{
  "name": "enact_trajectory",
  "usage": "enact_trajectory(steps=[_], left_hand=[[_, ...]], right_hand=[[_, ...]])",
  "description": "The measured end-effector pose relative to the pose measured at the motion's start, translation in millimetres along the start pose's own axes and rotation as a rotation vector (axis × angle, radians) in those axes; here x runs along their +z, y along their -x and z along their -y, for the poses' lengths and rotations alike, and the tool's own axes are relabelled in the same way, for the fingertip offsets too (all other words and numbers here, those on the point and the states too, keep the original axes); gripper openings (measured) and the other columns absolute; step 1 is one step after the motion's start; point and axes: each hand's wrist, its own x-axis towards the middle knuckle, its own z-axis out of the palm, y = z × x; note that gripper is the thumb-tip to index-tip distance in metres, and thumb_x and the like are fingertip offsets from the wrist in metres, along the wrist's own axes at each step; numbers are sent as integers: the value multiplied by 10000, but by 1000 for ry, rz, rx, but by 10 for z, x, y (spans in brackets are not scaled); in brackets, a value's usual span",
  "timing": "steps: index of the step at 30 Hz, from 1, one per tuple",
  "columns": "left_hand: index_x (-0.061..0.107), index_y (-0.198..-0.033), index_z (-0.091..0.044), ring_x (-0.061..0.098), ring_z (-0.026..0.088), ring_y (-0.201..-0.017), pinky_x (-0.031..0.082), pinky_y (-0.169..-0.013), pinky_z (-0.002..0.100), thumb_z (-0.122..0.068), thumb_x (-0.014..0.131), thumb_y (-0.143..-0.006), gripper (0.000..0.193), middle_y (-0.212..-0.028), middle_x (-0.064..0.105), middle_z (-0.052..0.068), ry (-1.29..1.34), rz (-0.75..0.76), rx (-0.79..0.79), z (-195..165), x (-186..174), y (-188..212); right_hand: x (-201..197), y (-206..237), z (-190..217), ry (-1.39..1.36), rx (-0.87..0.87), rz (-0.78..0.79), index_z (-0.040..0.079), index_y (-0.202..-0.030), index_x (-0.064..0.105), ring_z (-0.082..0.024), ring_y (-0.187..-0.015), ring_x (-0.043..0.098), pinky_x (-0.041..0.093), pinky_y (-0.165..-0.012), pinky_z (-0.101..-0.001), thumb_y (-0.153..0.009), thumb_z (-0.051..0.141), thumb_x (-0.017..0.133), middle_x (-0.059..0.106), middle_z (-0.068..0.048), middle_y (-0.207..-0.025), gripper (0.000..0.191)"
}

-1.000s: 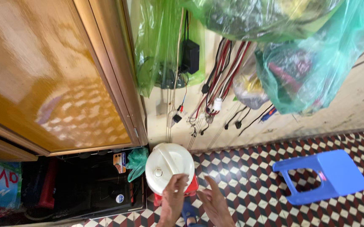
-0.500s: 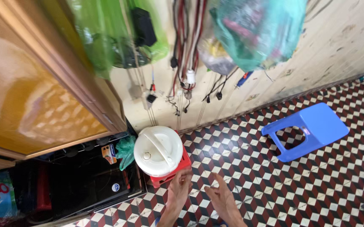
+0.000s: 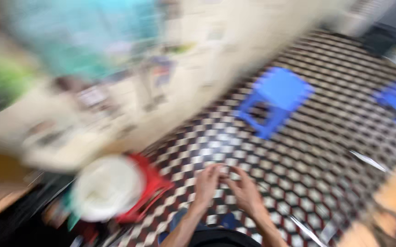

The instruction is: The person measures a transformer-like component with a ruler at a cluttered workbench, then unwraps an electric kettle from a plastic bag and handles its base and lid. They pick up a drill and a heat gun, work on the kettle parts, and finally place items into a plastic bag.

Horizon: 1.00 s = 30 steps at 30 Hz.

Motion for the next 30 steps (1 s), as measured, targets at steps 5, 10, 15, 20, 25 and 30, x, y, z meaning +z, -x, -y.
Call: enact_trajectory(steps=[5, 10, 15, 20, 25, 30], left_hand=[[810, -1001, 7, 559, 90, -650, 440, -584, 258, -395, 592, -1006, 458, -736, 700, 28, -103, 168, -12, 86, 1167, -109], [823, -986, 7, 697, 135, -797, 530, -762, 275, -501, 518, -987, 593, -834, 783, 57, -136, 353, -174, 264, 1947, -403], [796, -1036, 5, 702, 178, -892, 556, -857, 327, -524, 489, -986, 614, -955, 783, 86, -107, 588, -266, 404, 2801, -692], [782, -1082, -10, 693, 164, -894, 556, -853, 319, -510, 494, -986, 586, -995, 781, 71, -153, 773, -291, 194, 3619, -1199], [762, -1106, -44, 664, 137, -887, 510, -799, 278, -411, 558, -973, 440, -1024, 764, 29, -274, 975, -254, -17, 4538, -1445], [773, -1100, -41, 607, 108, -787, 482, -698, 272, -316, 639, -970, 333, -920, 726, 55, -307, 1284, -97, -160, 5548, -1156]], right_hand=[[-917, 290, -285, -172, 337, -207, 132, -1494, 484, -315, -829, 740, 529, -698, -413, -909, 258, 652, 782, -207, -1019, 622], [-1510, 417, -650, -167, 297, -436, 85, -1438, 492, -252, -1041, 748, 584, -840, -377, -922, 310, 669, 676, -144, -1241, 590], [-2109, 340, -894, -285, 571, -504, 124, -1496, 468, -257, -1096, 729, 592, -876, -379, -943, 336, 636, 696, -223, -1272, 616], [-2717, 150, -927, -414, 572, -695, 93, -1459, 476, -267, -1069, 728, 608, -832, -410, -907, 284, 636, 570, -92, -1438, 606], [-3152, 234, -1196, -539, 521, -985, 28, -1427, 525, -210, -1063, 710, 591, -885, -338, -913, 282, 643, 671, -127, -1334, 585], [-3325, 556, -1507, -799, 558, -1261, -13, -1392, 571, -226, -992, 724, 594, -877, -331, -924, 261, 671, 718, -185, -1160, 552]])
